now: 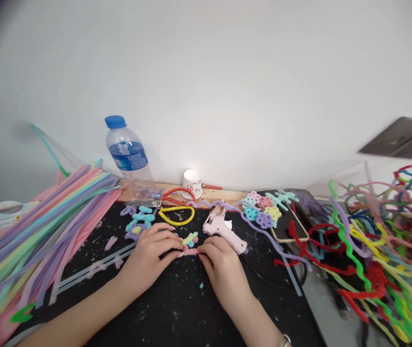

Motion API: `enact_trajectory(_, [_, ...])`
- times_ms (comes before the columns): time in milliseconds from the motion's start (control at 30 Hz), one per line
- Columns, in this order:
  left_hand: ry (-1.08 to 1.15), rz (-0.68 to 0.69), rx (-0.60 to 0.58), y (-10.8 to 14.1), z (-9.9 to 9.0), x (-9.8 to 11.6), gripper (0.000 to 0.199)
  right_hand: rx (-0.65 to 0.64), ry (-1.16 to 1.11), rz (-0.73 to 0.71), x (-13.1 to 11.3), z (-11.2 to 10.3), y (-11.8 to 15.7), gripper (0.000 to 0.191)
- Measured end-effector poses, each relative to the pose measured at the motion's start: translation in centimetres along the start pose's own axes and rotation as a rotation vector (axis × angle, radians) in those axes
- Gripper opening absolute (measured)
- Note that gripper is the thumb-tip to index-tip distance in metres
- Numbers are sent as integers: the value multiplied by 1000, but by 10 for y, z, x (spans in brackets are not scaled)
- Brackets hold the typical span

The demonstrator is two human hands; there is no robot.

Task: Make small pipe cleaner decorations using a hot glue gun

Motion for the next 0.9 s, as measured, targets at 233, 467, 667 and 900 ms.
enact_trajectory(233, [14,20,8,0,-3,3,8,72,22,-53,-10,-11,1,10])
enact_trajectory(467, [50,62,54,4,-9,9,10,263,194,-69,-11,-50,-6,13])
enact_trajectory(667, [87,97,163,6,-20,11,15,187,410,-57,-7,-64,-52,20])
enact_trajectory(900, [158,82,309,9,-37,5,18,41,468,-75,-1,-41,-100,13])
Point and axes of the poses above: each hand's wrist, its own y-axis away from the middle knuckle, its own z-axis out of the palm, x = y × z, the point moved 7 cm from there along -y, towards the middle knuckle, and after that the axes turned 7 degrees about -x, right-handed, at the moved point
